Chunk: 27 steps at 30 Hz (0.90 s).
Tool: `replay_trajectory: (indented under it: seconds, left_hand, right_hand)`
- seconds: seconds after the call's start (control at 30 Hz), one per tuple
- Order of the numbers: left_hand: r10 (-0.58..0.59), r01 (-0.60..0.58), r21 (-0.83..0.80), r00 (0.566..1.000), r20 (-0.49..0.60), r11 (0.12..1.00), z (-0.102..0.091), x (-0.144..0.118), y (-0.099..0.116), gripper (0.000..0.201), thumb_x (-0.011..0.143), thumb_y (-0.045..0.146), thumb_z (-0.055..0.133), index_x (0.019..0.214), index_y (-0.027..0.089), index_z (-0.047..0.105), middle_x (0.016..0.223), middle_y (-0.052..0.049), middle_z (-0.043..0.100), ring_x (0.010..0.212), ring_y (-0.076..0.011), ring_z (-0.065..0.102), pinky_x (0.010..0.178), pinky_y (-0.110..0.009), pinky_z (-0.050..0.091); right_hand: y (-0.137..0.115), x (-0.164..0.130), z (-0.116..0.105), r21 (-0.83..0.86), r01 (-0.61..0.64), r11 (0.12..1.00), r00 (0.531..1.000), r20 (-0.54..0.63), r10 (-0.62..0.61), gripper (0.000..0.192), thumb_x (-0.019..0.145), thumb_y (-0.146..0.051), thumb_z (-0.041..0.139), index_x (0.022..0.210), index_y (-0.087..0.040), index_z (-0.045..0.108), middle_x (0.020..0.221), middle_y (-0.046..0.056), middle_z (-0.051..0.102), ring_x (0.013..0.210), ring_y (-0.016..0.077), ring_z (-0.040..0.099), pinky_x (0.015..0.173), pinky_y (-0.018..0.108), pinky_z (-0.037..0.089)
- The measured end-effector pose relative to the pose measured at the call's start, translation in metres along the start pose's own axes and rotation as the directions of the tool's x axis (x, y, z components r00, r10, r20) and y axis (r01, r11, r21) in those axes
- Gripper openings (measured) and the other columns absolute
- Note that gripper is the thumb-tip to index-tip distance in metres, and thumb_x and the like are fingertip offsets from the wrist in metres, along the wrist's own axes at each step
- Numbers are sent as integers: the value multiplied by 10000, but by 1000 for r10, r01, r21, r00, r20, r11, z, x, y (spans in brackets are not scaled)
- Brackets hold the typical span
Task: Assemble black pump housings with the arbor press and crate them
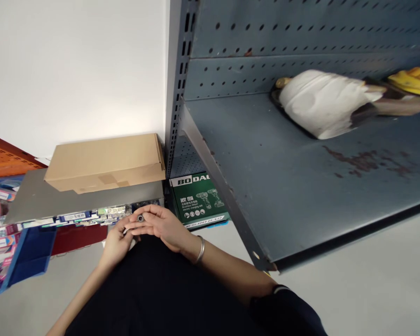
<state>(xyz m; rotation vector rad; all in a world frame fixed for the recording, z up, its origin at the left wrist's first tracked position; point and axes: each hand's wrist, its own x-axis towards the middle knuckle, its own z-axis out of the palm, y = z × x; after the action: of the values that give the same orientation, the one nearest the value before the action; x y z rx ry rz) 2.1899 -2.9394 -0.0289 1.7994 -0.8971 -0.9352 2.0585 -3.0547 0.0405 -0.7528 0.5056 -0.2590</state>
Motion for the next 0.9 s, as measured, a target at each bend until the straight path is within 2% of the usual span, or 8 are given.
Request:
replay_trajectory:
  seconds: [0.23, 0.4, 0.47, 0.53, 0.6, 0.7, 0.8, 0.9]
  left_hand:
    - [5, -4, 5, 1000, -16, 1000, 0, 0, 1, 392, 780, 147, 511, 1137, 187, 669, 940, -58, 716, 934, -222, 674, 875, -374, 535]
    - [5, -5, 12, 1000, -10, 1000, 0, 1, 0, 382, 794, 158, 512, 1141, 183, 668, 1001, -73, 721, 973, -231, 669, 908, -391, 526]
    - [6, -5, 18, 1000, -8, 1000, 0, 1, -1, 385, 802, 168, 512, 1155, 185, 664, 1063, -80, 714, 1030, -241, 652, 953, -409, 502]
    - [8, -7, 23, 1000, -8, 1000, -1, 1, -2, 402, 793, 158, 513, 1165, 192, 662, 1120, -78, 702, 1087, -243, 630, 996, -409, 474]
    - [7, -7, 24, 1000, -9, 1000, 0, 2, -2, 442, 774, 132, 500, 1182, 198, 657, 1164, -72, 688, 1102, -231, 624, 996, -382, 474]
    - [1, -1, 22, 1000, -6, 1000, 0, 2, -2, 510, 748, 106, 474, 1220, 204, 641, 1171, -69, 682, 983, -203, 666, 912, -341, 522]
    - [6, -5, 28, 1000, -9, 1000, -1, 2, -2, 543, 728, 100, 479, 1235, 211, 637, 1156, -64, 687, 970, -202, 664, 931, -346, 514]
    - [11, -11, 23, 1000, -13, 1000, -2, 2, -1, 543, 735, 104, 467, 1243, 203, 630, 1185, -69, 673, 1047, -212, 644, 946, -344, 509]
  right_hand:
    - [1, 0, -1, -33, 9, 999, 999, 36, -7, 226, 925, -347, 607, 1023, -145, 630, 1025, 79, 650, 976, 208, 700, 953, 443, 531]
    - [0, 1, 1, -40, 4, 999, 1000, 24, -3, 223, 917, -337, 611, 1011, -135, 623, 1007, 78, 648, 944, 202, 705, 913, 400, 553]
    - [0, 2, 0, -95, 13, 995, 1000, 18, -11, 227, 927, -347, 587, 1020, -142, 612, 1023, 79, 647, 906, 186, 707, 869, 375, 569]
    - [0, 3, -3, -259, 47, 965, 999, 3, -48, 224, 949, -348, 534, 1028, -149, 599, 1018, 75, 650, 832, 160, 702, 784, 335, 588]
    - [1, 4, -7, -518, 91, 850, 994, -5, -109, 209, 974, -308, 465, 1038, -154, 591, 930, 50, 657, 713, 126, 679, 697, 291, 577]
    - [4, 6, -12, -817, 129, 562, 983, 30, -182, 210, 983, -220, 410, 1061, -165, 597, 828, 18, 648, 602, 97, 620, 672, 269, 535]
    - [6, 7, -12, -910, 198, 364, 965, 116, -235, 218, 960, -165, 438, 1109, -187, 596, 1000, 56, 659, 783, 136, 638, 803, 303, 519]
    - [1, 5, -11, -920, 282, 273, 928, 190, -320, 252, 954, -136, 432, 1155, -203, 569, 1133, 79, 624, 1027, 179, 600, 932, 338, 481]
